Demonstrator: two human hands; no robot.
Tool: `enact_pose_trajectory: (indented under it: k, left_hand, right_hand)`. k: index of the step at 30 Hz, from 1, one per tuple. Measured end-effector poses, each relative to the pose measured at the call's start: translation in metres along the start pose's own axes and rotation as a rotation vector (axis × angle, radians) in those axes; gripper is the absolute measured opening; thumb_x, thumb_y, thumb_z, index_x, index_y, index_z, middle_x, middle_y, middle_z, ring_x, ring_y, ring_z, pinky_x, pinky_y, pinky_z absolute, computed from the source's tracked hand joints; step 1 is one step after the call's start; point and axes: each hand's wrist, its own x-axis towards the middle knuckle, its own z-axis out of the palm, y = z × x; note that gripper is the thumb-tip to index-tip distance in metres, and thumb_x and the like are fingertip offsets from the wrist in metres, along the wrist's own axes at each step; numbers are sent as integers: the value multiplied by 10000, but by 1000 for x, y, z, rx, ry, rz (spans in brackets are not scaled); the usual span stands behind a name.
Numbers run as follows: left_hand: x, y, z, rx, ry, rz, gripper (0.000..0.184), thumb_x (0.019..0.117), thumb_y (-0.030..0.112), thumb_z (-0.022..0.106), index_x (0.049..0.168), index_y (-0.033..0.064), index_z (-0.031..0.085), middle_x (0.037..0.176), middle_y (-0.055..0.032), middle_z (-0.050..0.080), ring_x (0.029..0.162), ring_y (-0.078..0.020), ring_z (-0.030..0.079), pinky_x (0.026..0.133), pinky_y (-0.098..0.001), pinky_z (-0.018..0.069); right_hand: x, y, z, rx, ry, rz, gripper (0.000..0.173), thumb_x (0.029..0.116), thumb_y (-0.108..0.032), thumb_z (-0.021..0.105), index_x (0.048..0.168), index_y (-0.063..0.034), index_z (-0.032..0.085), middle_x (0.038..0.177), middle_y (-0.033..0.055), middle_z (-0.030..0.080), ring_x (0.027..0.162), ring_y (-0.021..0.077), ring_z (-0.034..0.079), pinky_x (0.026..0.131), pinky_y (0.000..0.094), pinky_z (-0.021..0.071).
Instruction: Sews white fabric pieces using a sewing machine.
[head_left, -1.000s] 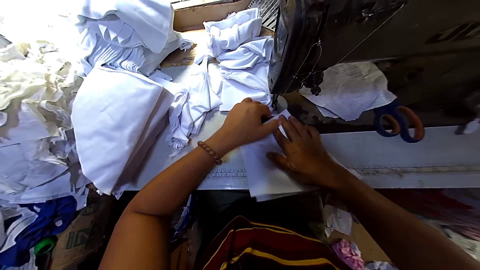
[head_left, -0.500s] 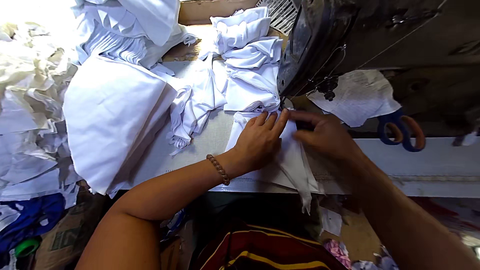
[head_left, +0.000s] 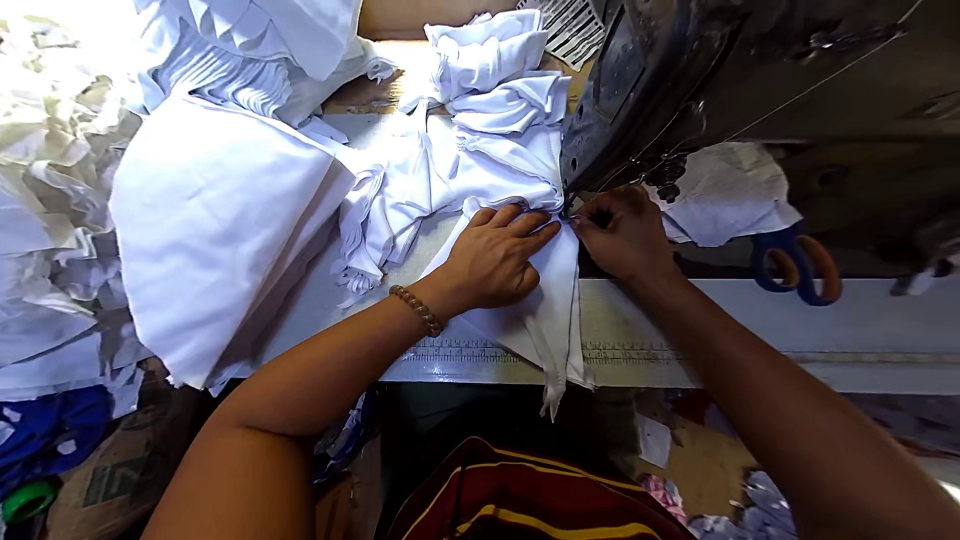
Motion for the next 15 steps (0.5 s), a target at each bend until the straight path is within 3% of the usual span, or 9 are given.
enact_pose_trajectory:
  k: [9, 12, 15]
  left_hand:
    - [5, -9, 3, 2, 38, -14, 590, 899, 262, 395, 1423, 121, 625, 1447, -70, 610, 1320, -299, 530, 969, -489, 409]
    - [12, -17, 9, -3, 50, -37, 592, 918, 267, 371, 1444, 131, 605, 1434, -62, 619, 1279, -291, 547, 966, -475, 395]
    - [20, -26, 9, 14, 44, -66, 589, 928, 273, 364, 1455, 154, 597, 1413, -62, 633, 1250, -298, 561, 943, -477, 404]
  right_hand:
    - [2, 2, 10, -21, 98, -25, 185, 946, -143, 660, 925, 28, 729, 1017, 246, 664, 1054, 401, 606, 929, 547, 449]
    - [4, 3, 9, -31, 82, 21, 234, 989, -149, 614, 1069, 33, 737, 1144, 289, 657, 1152, 441, 590, 1001, 567, 433]
    - [-14, 0, -1, -23, 92, 28, 244, 1008, -134, 567, 1147, 23, 693, 1208, 264, 618, 1113, 408, 613, 930, 575, 498]
